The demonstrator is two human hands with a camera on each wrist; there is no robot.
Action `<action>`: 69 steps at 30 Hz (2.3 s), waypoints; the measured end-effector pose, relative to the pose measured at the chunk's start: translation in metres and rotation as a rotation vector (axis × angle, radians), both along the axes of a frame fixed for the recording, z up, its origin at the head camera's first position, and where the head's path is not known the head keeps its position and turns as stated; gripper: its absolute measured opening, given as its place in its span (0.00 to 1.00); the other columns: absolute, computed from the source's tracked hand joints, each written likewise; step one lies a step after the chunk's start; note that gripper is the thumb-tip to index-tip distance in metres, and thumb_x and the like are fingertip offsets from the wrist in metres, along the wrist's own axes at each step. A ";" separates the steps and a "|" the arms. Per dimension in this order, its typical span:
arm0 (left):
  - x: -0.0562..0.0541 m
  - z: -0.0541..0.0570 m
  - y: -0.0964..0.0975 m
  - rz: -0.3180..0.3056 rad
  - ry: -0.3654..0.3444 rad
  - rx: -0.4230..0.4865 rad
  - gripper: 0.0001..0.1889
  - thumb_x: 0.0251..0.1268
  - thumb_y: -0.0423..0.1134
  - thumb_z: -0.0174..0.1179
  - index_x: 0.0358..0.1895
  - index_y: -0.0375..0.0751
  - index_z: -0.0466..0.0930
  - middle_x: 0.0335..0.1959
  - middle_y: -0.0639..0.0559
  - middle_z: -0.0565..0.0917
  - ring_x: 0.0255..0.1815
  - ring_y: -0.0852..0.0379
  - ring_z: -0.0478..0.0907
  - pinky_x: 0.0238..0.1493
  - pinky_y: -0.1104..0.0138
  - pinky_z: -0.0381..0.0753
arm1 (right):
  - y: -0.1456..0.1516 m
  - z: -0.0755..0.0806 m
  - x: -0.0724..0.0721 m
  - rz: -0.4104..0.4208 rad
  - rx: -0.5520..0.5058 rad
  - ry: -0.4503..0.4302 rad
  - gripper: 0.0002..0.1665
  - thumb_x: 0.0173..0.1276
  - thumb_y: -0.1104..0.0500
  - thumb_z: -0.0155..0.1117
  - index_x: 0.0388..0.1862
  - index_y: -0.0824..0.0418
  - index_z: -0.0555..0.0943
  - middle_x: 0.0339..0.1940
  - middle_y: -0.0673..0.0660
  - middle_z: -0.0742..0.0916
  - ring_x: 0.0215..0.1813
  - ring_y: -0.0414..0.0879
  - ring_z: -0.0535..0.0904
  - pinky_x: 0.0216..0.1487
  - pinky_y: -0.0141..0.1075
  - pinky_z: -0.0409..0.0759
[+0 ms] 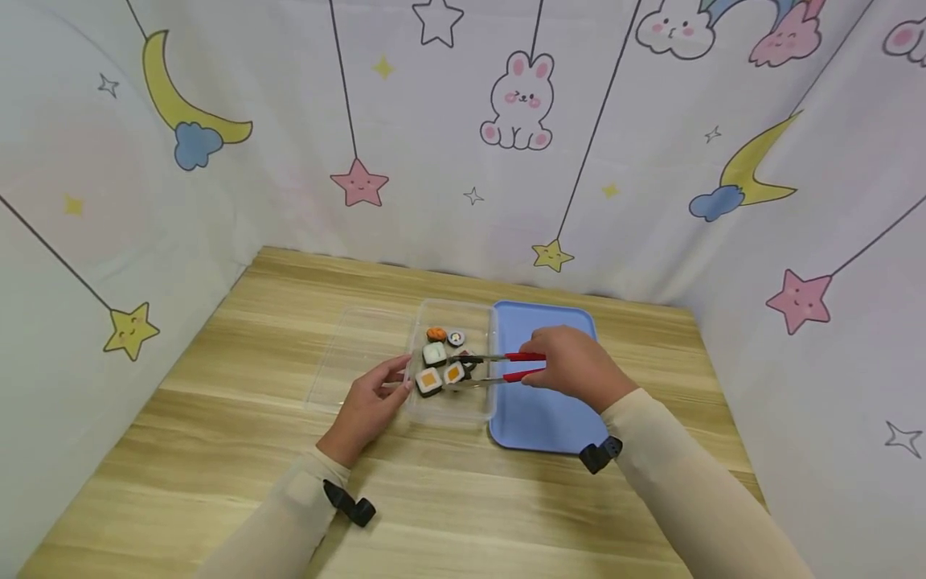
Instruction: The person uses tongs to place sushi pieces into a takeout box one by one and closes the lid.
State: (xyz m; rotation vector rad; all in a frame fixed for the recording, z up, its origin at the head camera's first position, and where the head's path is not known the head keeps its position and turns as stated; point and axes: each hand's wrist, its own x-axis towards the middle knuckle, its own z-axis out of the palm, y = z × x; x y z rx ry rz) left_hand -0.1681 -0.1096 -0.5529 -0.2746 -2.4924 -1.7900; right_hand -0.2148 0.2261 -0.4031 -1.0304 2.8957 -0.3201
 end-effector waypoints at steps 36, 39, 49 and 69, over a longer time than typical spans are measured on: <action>0.001 0.002 0.000 0.005 0.016 0.001 0.26 0.75 0.42 0.65 0.73 0.47 0.76 0.65 0.45 0.81 0.54 0.47 0.85 0.54 0.50 0.85 | 0.095 -0.047 0.047 -0.739 -0.430 0.065 0.37 0.70 0.41 0.72 0.66 0.67 0.81 0.53 0.67 0.86 0.46 0.60 0.80 0.40 0.46 0.81; 0.002 0.002 0.001 0.010 0.012 -0.005 0.26 0.75 0.43 0.65 0.73 0.47 0.75 0.64 0.45 0.82 0.54 0.47 0.85 0.53 0.50 0.86 | 0.115 -0.073 0.060 -0.898 -0.465 0.082 0.37 0.71 0.40 0.70 0.64 0.68 0.82 0.51 0.69 0.86 0.45 0.62 0.81 0.39 0.46 0.79; 0.003 0.003 0.001 0.014 -0.004 -0.016 0.26 0.76 0.46 0.64 0.73 0.48 0.76 0.68 0.48 0.80 0.54 0.46 0.85 0.53 0.49 0.85 | 0.149 -0.138 0.074 -1.105 -0.438 0.165 0.29 0.70 0.47 0.71 0.54 0.72 0.85 0.43 0.71 0.88 0.40 0.64 0.82 0.35 0.48 0.76; 0.003 0.005 -0.001 0.023 -0.004 -0.021 0.26 0.76 0.46 0.63 0.74 0.48 0.75 0.64 0.45 0.82 0.56 0.44 0.84 0.54 0.48 0.85 | 0.124 -0.124 0.075 -1.154 -0.517 0.123 0.45 0.72 0.39 0.65 0.75 0.68 0.70 0.65 0.78 0.75 0.68 0.76 0.61 0.62 0.69 0.59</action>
